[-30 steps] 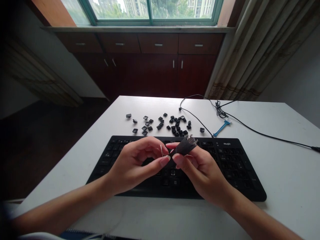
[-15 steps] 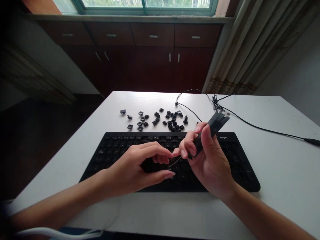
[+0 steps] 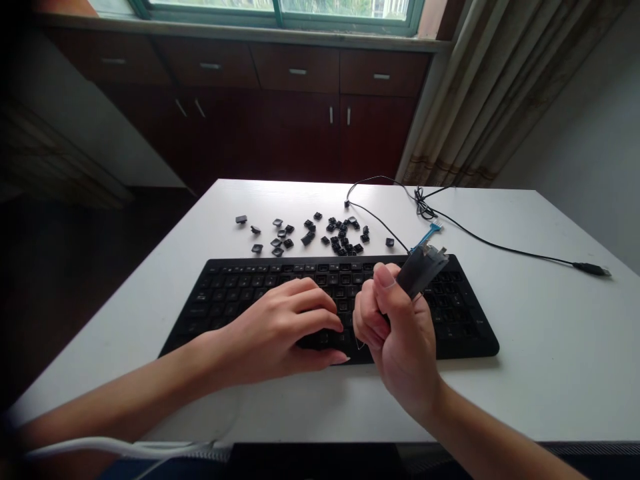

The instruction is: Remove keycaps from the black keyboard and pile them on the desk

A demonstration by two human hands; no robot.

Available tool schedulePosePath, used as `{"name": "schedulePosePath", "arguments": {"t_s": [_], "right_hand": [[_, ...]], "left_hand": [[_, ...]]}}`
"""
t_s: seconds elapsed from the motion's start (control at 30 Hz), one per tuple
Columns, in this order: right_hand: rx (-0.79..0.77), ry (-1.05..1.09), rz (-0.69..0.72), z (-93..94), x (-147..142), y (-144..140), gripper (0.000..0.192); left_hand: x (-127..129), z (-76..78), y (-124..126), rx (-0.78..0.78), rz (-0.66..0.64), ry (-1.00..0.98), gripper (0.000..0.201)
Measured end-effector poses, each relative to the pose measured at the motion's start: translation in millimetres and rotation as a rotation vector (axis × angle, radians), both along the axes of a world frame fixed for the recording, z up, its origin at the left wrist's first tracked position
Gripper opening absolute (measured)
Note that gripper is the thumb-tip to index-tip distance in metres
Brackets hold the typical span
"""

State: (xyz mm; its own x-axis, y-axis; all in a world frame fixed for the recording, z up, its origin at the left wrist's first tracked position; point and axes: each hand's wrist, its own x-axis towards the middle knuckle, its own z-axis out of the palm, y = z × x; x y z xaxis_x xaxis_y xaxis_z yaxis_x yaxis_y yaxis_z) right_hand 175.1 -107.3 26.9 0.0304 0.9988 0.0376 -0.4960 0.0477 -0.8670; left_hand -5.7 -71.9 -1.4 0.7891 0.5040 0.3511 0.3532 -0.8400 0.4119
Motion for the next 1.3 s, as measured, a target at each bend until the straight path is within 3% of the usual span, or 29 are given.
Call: {"name": "schedulePosePath", "arguments": {"t_s": [0.2,0.5,0.67,0.8,0.87,1.03,1.3], "right_hand": [[-0.031,-0.029,-0.018,-7.4,-3,3,0.054],[-0.029,-0.123,-0.239,-14.7,-20,0,0.057],[-0.063,-0.091,-0.238,-16.5,-26,5,0.06],[0.001,-0.132,-0.159,-15.1,-29,2,0.056],[0.053,-0.17,-0.132,-15.4,-29,-1,0.055],[0.097,-0.233,-0.099,-20.7,-27,-5,0.054],[0.126,-0.372,-0.163,-18.3,-26,-11,0.051]], "left_hand": [[0,-2.2,1,0.002,-0.003,0.001,0.031],[1,-4.9,1,0.027,-0.004,-0.029,0.032],[0,-8.0,2,0.043,-0.02,-0.061,0.03],[-1,-5.8,-1,0.054,0.004,-0.028,0.026],[0,-3.7,-4,0.054,0.023,-0.003,0.032],[11,-6.2,-16,0.035,0.043,0.088,0.075],[36,-17.2,-24,0.077,0.171,0.163,0.075]]}}
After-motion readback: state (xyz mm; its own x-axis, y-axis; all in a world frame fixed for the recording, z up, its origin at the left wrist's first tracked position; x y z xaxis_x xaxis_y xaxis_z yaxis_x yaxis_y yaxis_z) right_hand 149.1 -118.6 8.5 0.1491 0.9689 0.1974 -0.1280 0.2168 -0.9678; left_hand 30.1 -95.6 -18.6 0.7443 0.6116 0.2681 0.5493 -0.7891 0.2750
